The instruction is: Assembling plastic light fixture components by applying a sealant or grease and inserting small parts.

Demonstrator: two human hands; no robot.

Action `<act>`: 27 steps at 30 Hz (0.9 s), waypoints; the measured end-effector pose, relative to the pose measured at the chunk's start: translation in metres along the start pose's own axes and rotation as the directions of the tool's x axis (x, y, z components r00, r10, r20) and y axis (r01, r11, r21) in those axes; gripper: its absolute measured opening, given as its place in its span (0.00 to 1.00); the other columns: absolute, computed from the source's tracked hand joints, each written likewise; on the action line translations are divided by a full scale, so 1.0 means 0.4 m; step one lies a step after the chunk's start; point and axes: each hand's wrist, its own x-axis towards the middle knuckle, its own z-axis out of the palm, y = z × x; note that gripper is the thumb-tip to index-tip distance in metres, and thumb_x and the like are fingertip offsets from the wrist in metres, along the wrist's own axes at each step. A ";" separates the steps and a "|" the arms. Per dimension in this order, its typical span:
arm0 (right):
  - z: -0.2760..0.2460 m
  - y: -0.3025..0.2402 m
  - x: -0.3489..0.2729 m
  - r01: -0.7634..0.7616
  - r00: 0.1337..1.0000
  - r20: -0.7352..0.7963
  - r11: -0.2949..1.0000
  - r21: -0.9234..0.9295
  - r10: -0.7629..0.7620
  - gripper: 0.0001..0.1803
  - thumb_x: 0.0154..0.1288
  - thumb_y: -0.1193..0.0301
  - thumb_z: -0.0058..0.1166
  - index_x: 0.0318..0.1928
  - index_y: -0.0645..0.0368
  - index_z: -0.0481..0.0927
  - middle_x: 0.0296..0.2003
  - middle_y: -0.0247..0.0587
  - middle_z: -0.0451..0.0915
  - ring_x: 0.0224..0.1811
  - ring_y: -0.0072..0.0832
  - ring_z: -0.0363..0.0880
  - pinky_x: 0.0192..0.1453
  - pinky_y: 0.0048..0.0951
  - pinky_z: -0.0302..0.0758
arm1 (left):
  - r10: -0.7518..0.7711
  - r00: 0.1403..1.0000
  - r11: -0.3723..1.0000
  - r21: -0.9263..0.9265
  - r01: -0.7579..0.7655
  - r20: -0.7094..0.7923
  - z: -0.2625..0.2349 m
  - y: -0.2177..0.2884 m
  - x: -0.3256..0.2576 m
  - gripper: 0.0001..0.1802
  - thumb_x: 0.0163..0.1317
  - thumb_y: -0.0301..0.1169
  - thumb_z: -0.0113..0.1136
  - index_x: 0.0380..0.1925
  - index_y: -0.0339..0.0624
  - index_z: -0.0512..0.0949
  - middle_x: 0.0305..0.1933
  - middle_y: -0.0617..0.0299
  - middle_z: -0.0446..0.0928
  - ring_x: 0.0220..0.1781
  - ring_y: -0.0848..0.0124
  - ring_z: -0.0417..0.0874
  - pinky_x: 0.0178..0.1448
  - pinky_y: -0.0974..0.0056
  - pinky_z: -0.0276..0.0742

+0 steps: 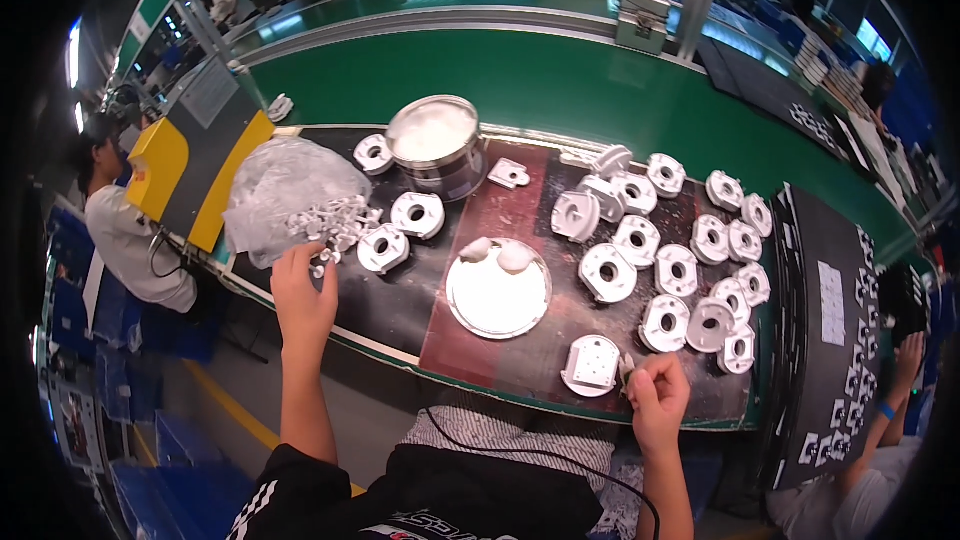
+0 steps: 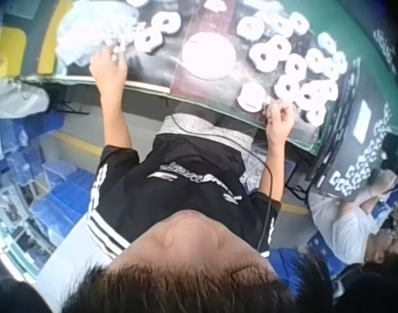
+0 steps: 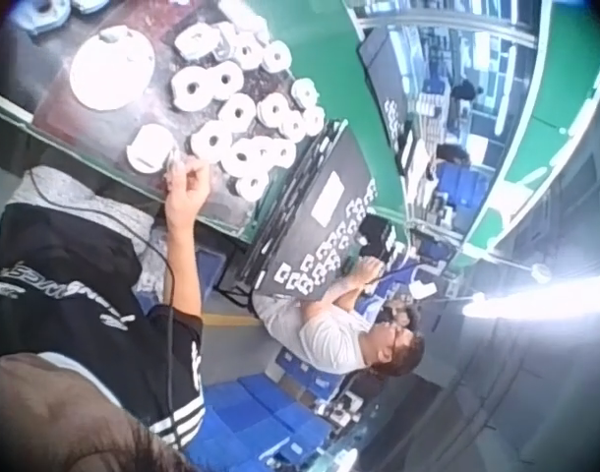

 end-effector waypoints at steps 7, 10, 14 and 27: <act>0.000 -0.003 -0.001 0.022 1.000 0.016 0.998 -0.057 -0.021 0.11 0.76 0.71 0.56 0.36 0.57 0.68 0.27 0.31 0.70 0.25 0.15 0.65 0.29 0.19 0.61 | -0.143 0.986 0.981 -0.121 0.153 0.088 0.035 -0.113 -0.028 0.08 0.67 0.29 0.66 0.34 0.35 0.81 0.31 0.48 0.81 0.35 0.53 0.82 0.41 0.55 0.76; 0.006 -0.016 -0.023 0.086 0.996 0.003 0.961 -0.262 -0.089 0.10 0.73 0.75 0.57 0.35 0.58 0.68 0.29 0.33 0.71 0.26 0.18 0.66 0.31 0.21 0.64 | -0.205 0.975 0.930 -0.294 0.220 0.081 0.020 -0.075 -0.040 0.06 0.66 0.27 0.66 0.35 0.34 0.81 0.29 0.51 0.81 0.30 0.60 0.82 0.37 0.58 0.75; 0.067 -0.098 -0.020 0.347 0.928 0.285 0.836 -0.425 -0.240 0.09 0.62 0.79 0.65 0.32 0.61 0.75 0.26 0.38 0.77 0.24 0.24 0.71 0.28 0.24 0.67 | -0.203 0.925 0.382 -0.844 0.376 0.320 -0.077 0.087 -0.104 0.03 0.69 0.22 0.64 0.39 0.36 0.79 0.34 0.62 0.83 0.32 0.81 0.79 0.38 0.75 0.74; 0.297 -0.180 0.062 0.546 0.810 0.506 0.694 -0.469 -0.295 0.15 0.59 0.76 0.71 0.46 0.63 0.84 0.37 0.43 0.81 0.34 0.36 0.82 0.36 0.33 0.79 | 0.248 0.863 -0.039 -0.886 0.463 0.440 -0.050 0.409 -0.259 0.15 0.69 0.19 0.64 0.53 0.34 0.73 0.47 0.54 0.83 0.50 0.74 0.85 0.52 0.70 0.81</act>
